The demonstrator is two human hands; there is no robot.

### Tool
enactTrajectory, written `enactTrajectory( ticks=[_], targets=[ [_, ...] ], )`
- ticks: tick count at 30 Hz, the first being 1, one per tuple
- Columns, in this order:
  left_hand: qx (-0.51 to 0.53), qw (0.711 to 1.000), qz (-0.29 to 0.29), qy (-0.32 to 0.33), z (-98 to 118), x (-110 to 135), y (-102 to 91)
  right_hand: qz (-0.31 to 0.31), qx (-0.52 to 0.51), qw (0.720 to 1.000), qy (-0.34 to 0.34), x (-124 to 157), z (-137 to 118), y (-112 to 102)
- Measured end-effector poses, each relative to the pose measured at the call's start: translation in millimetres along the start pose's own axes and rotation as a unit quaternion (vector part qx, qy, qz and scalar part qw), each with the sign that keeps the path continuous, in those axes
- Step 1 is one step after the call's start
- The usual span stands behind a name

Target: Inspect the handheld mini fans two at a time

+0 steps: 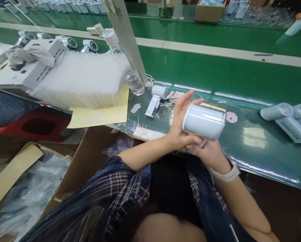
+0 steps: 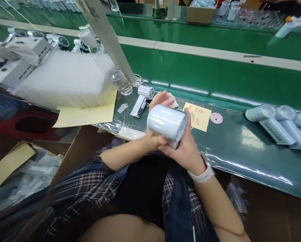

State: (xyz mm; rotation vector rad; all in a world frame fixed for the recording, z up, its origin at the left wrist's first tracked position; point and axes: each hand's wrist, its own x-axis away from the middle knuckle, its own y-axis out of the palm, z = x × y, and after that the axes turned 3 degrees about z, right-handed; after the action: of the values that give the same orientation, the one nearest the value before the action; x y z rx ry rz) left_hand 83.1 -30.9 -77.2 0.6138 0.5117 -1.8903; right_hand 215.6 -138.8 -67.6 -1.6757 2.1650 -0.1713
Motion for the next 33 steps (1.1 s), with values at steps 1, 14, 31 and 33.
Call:
enactTrajectory(
  ticks=[1, 14, 31, 33],
  targets=[
    [-0.06, 0.998, -0.034, -0.003, -5, -5, -6.0, 0.017, 0.054, 0.998, 0.018, -8, 7, -17],
    [-0.402, 0.864, -0.036, -0.302, -38, -24, -120.0, 0.086, 0.451, 0.879, 0.131, -72, 32, -62],
    [0.306, 0.9, 0.014, -0.312, 33, -5, -48.8, -0.048, -0.147, 0.98, 0.124, 1, -30, 33],
    [0.274, 0.91, 0.018, -0.31, 31, -1, -46.4, -0.03, -0.138, 0.982, 0.122, 6, -29, 35]
  ],
)
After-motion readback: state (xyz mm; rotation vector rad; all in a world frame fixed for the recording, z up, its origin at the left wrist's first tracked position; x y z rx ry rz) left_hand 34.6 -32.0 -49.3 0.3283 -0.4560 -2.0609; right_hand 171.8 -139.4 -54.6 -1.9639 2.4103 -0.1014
